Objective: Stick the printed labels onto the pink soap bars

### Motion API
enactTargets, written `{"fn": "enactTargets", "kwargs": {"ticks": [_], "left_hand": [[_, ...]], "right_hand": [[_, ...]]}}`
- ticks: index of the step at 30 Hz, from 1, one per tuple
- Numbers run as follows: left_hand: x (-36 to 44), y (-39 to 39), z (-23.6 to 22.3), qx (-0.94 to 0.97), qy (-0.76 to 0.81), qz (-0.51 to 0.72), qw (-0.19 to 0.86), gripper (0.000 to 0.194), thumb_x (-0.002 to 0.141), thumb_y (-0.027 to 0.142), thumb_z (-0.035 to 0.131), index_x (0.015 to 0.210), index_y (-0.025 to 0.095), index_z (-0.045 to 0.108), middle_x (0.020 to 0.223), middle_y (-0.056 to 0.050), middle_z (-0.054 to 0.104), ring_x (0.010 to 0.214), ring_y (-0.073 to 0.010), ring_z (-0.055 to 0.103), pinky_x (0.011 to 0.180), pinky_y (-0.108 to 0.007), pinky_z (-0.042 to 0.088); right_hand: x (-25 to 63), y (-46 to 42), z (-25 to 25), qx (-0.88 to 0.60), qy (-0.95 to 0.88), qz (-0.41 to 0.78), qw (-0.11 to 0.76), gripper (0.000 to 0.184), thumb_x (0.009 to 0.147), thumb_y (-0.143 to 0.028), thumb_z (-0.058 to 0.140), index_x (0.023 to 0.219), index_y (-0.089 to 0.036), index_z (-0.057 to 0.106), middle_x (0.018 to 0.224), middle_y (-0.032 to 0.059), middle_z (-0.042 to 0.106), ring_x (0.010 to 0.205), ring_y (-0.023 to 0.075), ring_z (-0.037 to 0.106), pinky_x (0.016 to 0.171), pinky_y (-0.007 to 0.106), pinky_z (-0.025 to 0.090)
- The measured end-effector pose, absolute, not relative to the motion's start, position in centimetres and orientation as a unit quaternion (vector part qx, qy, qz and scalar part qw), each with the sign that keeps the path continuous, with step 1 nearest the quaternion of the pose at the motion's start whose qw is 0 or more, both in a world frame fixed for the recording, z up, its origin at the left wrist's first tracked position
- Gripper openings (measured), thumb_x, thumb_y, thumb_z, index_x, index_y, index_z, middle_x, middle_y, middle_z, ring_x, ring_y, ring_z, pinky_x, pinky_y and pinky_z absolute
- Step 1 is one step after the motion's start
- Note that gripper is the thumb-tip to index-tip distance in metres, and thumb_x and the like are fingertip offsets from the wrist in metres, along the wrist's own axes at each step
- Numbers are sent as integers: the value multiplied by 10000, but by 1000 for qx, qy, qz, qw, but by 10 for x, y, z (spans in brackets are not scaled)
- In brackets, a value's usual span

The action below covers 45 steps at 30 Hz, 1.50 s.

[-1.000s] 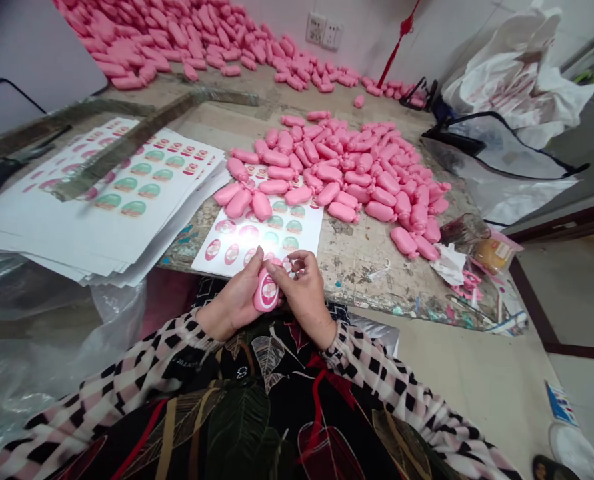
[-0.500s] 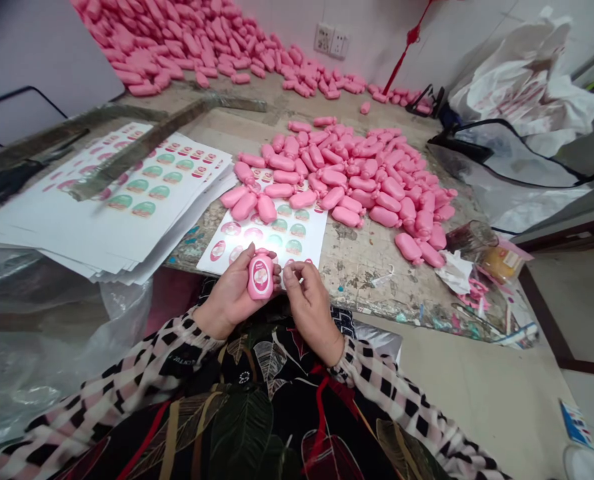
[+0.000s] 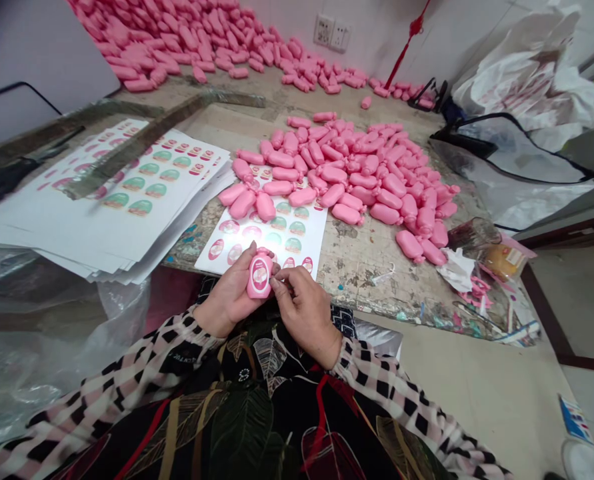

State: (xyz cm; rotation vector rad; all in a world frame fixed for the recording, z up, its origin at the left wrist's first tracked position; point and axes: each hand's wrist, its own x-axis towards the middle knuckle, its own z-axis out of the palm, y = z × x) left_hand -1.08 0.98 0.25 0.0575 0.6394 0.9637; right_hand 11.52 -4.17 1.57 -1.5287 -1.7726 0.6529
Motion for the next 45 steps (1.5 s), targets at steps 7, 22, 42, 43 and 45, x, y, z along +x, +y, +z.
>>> {"fn": "enactTargets", "kwargs": {"ticks": [7,22,42,43,45], "left_hand": [[-8,6,7,91,318,490,807,313,782,450,609,768,148,527,631,3,546,569,-93,533,575,-202,454],[-14,7,4,155,353,445,809,397,751,527,602,814,136,571,647,-5,552,547,-89,522,525,-198,417],[-40,16,-4,427,400,426,690,266,667,160,708,895,179,574,782,17,561,698,-101,539,653,-201,428],[-40,15,-4,412,406,429,694,287,653,158,718,894,183,563,766,22,559,677,-100,545,628,-199,432],[-41,15,-2,373,420,433,705,321,647,180,726,902,197,531,730,31,557,616,-101,557,569,-201,441]], "right_hand": [[117,-39,14,-608,-646,307,346,193,800,-424,595,808,-233,614,801,8,642,694,155,557,650,284,403],[112,-29,8,-547,-383,605,434,300,579,-380,782,626,-181,563,598,-36,596,550,105,510,582,262,413],[126,-31,7,-632,-651,292,301,188,795,-429,586,780,-249,639,745,3,638,665,163,545,622,290,385],[128,-30,11,-636,-673,251,280,183,814,-421,567,811,-255,644,791,11,643,697,168,553,636,293,378],[132,-28,16,-642,-695,200,253,199,838,-423,538,865,-260,649,860,26,644,752,181,564,653,299,367]]}}
